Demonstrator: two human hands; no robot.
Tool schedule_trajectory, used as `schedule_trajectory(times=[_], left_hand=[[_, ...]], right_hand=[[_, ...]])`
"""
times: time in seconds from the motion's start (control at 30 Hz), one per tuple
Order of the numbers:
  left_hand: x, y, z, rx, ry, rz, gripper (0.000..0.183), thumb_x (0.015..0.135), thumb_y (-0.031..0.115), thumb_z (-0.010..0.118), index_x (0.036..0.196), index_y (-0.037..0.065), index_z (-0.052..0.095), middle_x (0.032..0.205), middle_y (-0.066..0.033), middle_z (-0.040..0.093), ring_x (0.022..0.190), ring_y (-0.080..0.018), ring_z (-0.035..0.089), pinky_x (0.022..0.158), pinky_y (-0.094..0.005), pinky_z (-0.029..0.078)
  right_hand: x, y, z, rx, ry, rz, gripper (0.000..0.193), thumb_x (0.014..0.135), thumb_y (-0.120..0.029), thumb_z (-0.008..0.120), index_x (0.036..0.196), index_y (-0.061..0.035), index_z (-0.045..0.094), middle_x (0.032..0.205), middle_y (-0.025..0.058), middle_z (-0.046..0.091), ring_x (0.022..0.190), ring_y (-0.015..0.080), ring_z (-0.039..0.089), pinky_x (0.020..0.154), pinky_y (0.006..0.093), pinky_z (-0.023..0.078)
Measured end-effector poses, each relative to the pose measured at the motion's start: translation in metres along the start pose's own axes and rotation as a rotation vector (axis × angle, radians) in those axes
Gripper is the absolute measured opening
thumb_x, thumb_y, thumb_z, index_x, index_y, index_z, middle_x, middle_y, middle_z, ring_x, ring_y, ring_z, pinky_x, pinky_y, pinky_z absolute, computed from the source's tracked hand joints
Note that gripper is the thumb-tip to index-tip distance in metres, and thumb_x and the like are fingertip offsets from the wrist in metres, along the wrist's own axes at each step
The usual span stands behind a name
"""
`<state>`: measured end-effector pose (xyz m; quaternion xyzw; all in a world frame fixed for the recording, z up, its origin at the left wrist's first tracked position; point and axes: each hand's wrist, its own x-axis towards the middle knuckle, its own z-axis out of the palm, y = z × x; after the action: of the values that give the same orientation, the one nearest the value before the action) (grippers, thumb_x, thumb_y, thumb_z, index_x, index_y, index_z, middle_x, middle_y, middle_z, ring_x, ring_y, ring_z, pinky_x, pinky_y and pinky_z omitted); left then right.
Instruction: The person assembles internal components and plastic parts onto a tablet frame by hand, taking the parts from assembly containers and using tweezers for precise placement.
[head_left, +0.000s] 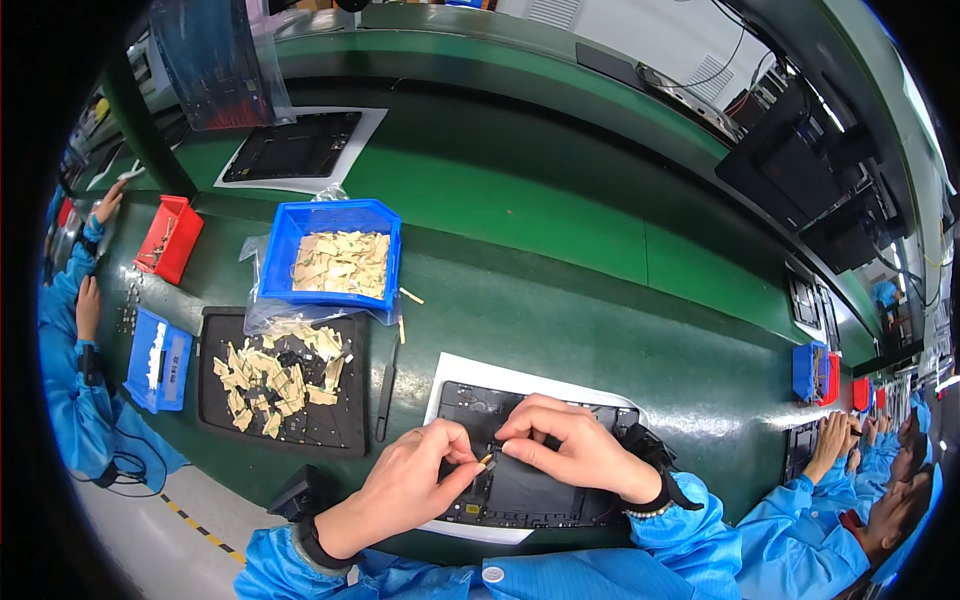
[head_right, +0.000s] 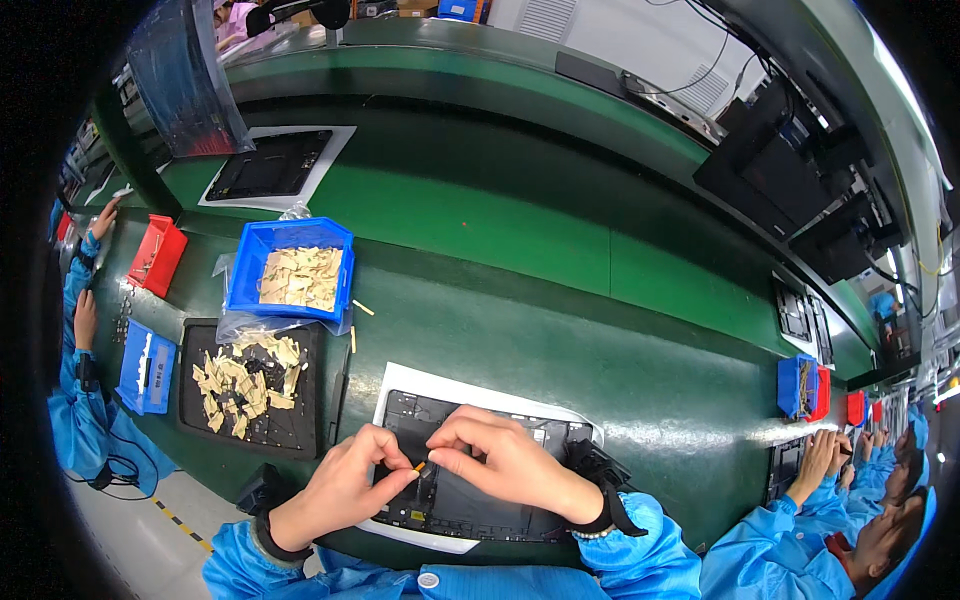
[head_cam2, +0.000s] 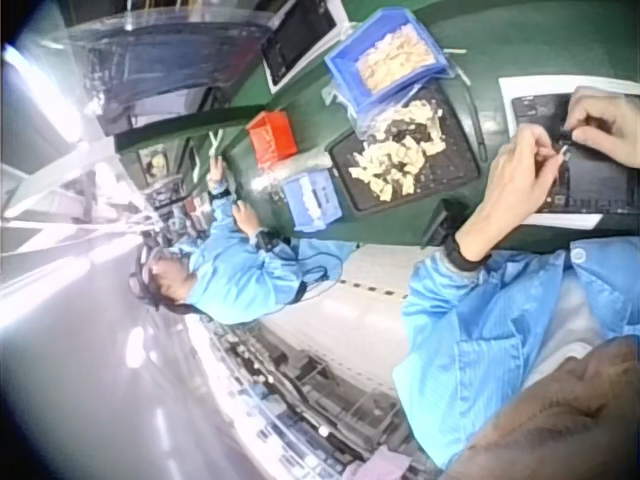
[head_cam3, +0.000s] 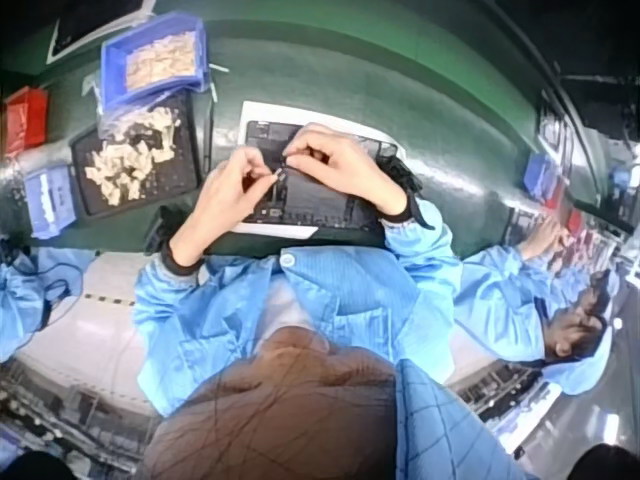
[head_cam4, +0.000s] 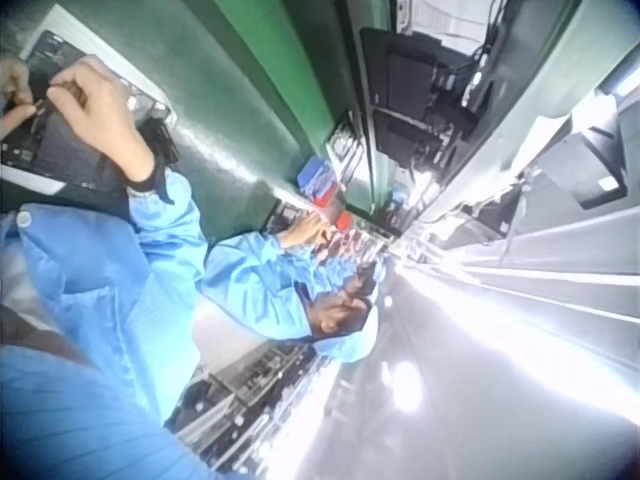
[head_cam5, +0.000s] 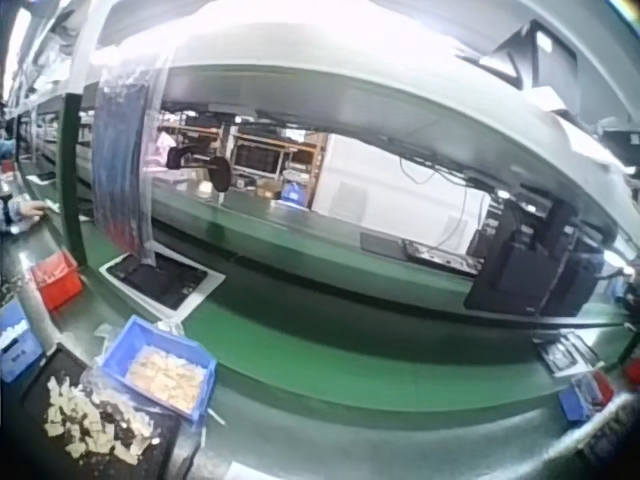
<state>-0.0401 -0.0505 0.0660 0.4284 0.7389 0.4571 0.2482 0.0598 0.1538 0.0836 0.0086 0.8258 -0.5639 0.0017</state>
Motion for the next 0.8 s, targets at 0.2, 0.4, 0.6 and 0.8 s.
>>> schedule_trajectory(times=[0.2, 0.4, 0.6, 0.8], left_hand=[[0.007, 0.002, 0.003, 0.133, -0.028, 0.151, 0.034, 0.08, 0.008, 0.075, 0.096, 0.004, 0.045, 0.082, -0.0089, 0.068, 0.076, -0.0206, 0.067, 0.067, -0.0308, 0.052], [-0.001, 0.001, -0.001, -0.086, -0.007, -0.027, 0.044, 0.082, 0.004, 0.071, 0.119, 0.003, 0.047, 0.093, -0.009, 0.067, 0.068, -0.0127, 0.061, 0.063, -0.0271, 0.05], [0.001, -0.006, 0.01, -0.493, -0.018, -0.312, 0.037, 0.088, 0.011, 0.067, 0.124, 0.003, 0.059, 0.097, -0.0088, 0.069, 0.065, -0.0068, 0.06, 0.059, -0.0234, 0.048], [0.012, -0.005, 0.008, -0.058, 0.07, -0.214, 0.018, 0.088, 0.01, 0.067, 0.104, 0.002, 0.07, 0.08, -0.0064, 0.066, 0.063, -0.0097, 0.059, 0.054, -0.0229, 0.047]], right_hand=[[-0.007, 0.007, 0.001, -0.024, -0.086, 0.037, 0.018, 0.086, -0.011, 0.07, 0.102, -0.0033, 0.067, 0.096, 0.008, 0.062, 0.087, 0.0203, 0.06, 0.071, 0.0302, 0.049], [-0.012, 0.002, 0.0, -0.086, 0.029, -0.177, 0.009, 0.082, -0.01, 0.07, 0.087, -0.0056, 0.065, 0.089, 0.0082, 0.059, 0.083, 0.0254, 0.059, 0.073, 0.0343, 0.048], [-0.004, 0.014, -0.003, 0.172, 0.104, 0.09, 0.009, 0.084, -0.012, 0.071, 0.083, -0.0042, 0.066, 0.083, 0.0021, 0.061, 0.079, 0.0119, 0.056, 0.064, 0.0253, 0.041], [0.018, 0.027, 0.004, -0.222, 0.316, -0.035, 0.009, 0.08, -0.007, 0.072, 0.076, -0.0029, 0.065, 0.077, 0.0051, 0.062, 0.072, 0.0184, 0.056, 0.065, 0.0302, 0.044]])
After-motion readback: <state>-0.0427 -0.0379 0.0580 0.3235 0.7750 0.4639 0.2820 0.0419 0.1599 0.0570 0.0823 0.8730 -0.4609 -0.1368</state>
